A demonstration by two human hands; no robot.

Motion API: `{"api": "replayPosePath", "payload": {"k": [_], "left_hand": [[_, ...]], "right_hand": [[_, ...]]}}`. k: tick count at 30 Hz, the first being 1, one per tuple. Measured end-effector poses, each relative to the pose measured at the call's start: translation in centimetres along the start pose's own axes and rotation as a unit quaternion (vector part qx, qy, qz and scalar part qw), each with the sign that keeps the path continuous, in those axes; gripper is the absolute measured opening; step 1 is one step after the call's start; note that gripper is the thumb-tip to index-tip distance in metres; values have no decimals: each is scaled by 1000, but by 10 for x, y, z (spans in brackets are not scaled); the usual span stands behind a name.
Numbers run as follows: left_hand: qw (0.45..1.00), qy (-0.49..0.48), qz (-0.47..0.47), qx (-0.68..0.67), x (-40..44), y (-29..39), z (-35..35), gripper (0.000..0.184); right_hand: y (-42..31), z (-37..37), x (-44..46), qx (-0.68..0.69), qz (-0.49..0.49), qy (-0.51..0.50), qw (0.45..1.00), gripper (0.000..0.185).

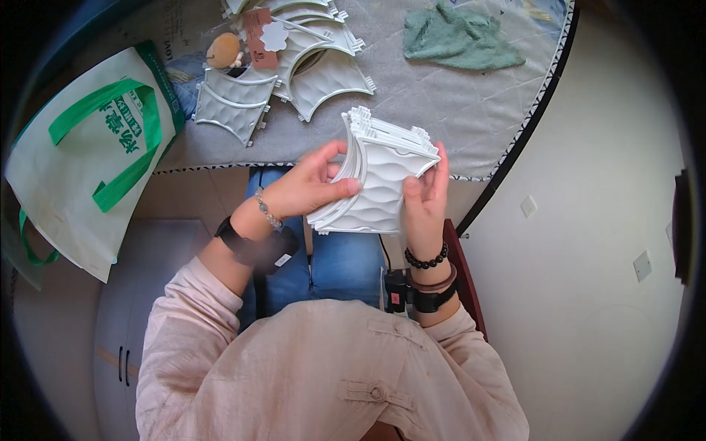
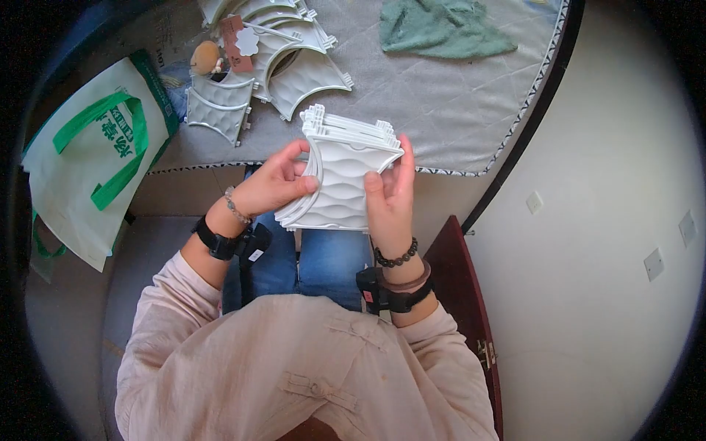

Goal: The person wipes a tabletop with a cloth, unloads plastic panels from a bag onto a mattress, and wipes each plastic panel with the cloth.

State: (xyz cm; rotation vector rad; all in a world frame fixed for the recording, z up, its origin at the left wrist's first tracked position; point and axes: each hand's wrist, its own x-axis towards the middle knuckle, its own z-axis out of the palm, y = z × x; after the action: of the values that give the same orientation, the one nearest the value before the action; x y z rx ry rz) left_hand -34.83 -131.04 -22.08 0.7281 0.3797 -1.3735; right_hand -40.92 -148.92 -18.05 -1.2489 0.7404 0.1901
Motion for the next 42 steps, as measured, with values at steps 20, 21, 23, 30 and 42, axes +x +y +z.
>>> {"api": "replayPosePath", "payload": {"k": [20,21,23,30,42], "left_hand": [[852,171,318,380,-93,3,42,67],[861,172,295,378,-109,10,41,66],[868,174,282,370,-142,20,34,65],[727,250,495,405,-269,57,-4,65],[589,490,516,382,-381,98,-85,57]], "right_hand": [[-45,46,-59,-207,112,-143,961,57],[-53,55,-65,-196,124,-155,960,60],[-60,78,-77,-193,122,-190,955,61],[-90,229,-97,-182,-25,-352,918,71],[-112,379,-74,-165,-49,-184,968,38]]}}
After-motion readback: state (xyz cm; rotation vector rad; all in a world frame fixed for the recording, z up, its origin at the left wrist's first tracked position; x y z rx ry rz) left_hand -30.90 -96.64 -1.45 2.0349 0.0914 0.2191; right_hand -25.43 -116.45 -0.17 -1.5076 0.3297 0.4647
